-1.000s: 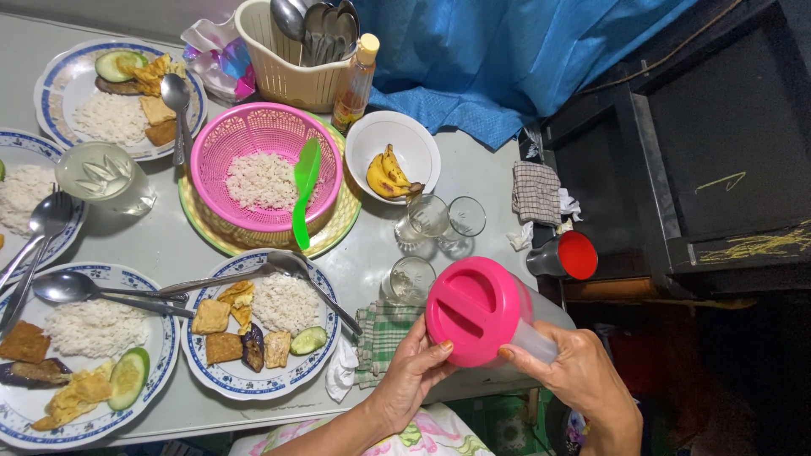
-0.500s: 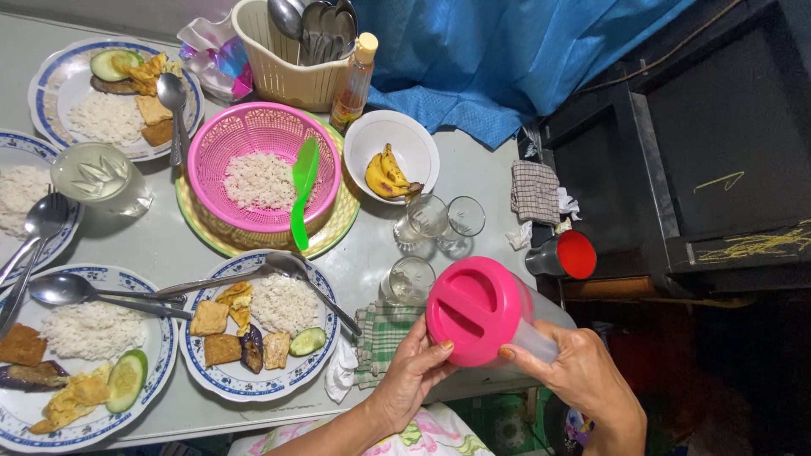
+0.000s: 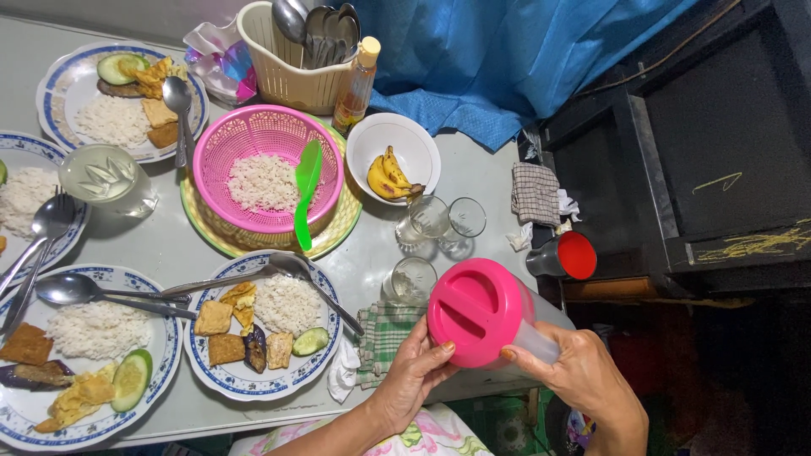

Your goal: Serve rice from a basket onto plates and pour water into glasses.

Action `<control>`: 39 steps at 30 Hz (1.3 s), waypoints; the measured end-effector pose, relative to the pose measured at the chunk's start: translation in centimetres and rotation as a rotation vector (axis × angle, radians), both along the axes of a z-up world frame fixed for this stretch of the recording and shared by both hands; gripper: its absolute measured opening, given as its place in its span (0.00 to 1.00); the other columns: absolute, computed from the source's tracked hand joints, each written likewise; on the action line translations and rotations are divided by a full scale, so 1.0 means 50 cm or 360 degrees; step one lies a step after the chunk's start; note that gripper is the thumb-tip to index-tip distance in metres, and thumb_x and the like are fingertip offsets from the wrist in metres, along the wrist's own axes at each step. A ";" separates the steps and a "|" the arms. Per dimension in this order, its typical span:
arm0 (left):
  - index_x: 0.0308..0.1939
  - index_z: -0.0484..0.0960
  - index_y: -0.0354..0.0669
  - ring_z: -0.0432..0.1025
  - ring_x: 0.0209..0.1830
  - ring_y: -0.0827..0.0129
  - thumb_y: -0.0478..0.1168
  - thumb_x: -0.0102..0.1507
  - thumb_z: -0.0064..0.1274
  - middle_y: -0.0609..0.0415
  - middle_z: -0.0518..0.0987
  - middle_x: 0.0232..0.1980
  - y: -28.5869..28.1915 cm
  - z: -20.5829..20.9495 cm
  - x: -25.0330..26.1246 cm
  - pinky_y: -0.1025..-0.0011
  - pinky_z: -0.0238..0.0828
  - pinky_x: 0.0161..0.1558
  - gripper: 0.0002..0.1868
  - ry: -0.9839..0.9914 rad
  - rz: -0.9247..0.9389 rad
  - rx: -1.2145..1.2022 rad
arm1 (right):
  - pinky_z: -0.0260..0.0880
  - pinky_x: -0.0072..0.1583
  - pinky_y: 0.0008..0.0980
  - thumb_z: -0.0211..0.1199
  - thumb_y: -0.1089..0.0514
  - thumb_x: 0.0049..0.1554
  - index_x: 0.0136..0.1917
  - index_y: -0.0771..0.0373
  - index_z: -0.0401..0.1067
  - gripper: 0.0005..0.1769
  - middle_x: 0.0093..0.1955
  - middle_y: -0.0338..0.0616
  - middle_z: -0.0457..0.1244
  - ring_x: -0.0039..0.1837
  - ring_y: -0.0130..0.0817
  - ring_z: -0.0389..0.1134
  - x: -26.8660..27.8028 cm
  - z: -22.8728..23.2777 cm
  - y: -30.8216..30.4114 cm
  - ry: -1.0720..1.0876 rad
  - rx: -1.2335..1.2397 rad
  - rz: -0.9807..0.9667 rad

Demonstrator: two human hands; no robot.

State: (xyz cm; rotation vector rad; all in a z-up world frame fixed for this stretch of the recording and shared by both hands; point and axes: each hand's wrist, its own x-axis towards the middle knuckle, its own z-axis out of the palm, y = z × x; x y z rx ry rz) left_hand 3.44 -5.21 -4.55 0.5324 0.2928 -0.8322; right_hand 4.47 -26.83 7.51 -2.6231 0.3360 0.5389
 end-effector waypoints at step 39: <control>0.79 0.52 0.61 0.69 0.63 0.73 0.46 0.61 0.56 0.62 0.71 0.69 0.004 0.006 0.010 0.68 0.69 0.62 0.44 -0.0026 -0.0076 0.0020 | 0.74 0.41 0.38 0.76 0.37 0.45 0.52 0.58 0.84 0.28 0.31 0.53 0.72 0.33 0.34 0.74 0.021 0.023 0.002 0.0046 -0.0086 0.0015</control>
